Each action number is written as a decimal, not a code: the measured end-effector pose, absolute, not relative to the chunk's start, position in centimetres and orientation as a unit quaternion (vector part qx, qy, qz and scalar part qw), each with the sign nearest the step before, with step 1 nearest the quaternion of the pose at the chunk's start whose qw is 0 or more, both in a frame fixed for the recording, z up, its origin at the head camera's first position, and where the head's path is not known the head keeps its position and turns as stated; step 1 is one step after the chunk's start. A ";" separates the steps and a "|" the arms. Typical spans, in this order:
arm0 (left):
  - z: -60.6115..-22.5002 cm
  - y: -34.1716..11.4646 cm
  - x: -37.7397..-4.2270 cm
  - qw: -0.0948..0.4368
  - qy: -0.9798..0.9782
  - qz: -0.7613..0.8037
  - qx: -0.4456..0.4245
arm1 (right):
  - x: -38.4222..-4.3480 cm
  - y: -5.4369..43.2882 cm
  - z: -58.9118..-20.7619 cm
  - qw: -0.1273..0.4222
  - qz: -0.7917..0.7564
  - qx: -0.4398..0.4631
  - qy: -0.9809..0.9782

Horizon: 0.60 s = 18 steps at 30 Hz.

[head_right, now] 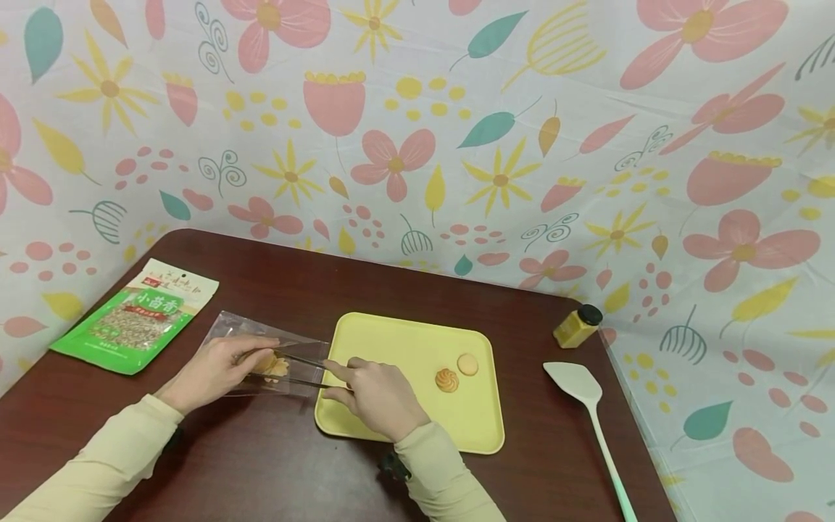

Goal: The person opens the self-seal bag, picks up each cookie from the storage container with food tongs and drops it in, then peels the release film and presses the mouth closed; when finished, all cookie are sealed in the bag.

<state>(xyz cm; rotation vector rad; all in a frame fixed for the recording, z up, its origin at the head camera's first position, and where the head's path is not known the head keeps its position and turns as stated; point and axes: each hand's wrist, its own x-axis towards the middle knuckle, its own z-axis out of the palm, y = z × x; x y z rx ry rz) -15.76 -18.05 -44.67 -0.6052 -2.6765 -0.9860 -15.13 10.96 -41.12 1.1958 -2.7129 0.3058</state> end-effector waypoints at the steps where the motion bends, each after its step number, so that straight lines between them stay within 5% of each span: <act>1: -44.7 -18.0 -15.8 0.112 -0.913 -0.336 -0.205 | -15.2 10.9 -41.2 0.079 0.101 0.400 -0.907; 18: -44.7 -17.9 -15.8 0.110 -0.916 -0.329 -0.199 | -15.5 10.2 -41.4 0.074 0.096 0.403 -0.907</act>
